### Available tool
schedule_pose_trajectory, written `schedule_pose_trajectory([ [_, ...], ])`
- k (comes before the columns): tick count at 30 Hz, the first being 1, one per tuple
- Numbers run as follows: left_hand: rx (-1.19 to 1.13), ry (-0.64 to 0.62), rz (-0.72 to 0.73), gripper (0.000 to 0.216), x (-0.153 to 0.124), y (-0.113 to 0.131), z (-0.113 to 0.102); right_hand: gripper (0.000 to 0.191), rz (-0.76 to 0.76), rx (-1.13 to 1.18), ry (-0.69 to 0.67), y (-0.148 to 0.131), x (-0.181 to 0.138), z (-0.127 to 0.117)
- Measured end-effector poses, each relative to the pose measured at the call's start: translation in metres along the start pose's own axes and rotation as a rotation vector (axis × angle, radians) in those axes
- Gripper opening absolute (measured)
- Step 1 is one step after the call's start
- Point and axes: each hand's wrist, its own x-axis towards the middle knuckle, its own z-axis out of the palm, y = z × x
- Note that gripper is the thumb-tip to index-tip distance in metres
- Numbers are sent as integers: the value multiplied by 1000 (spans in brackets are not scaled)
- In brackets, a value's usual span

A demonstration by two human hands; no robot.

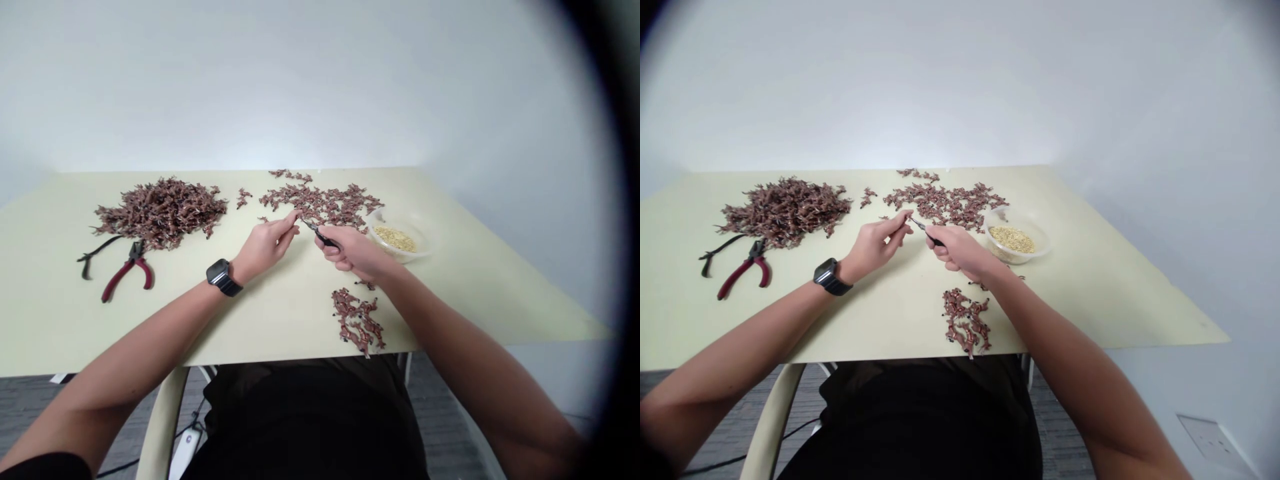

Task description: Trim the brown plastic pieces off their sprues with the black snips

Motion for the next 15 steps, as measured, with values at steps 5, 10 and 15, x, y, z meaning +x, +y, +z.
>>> schedule_pose_trajectory([
  [5,-168,8,-145,37,4,3,-3,40,-135,-166,165,4,2,-5],
  [10,-599,-75,-496,37,8,15,-4,25,-443,-733,397,10,5,-11],
  [15,-638,-136,-529,35,10,17,-7,24,-561,-827,322,12,6,-12],
])
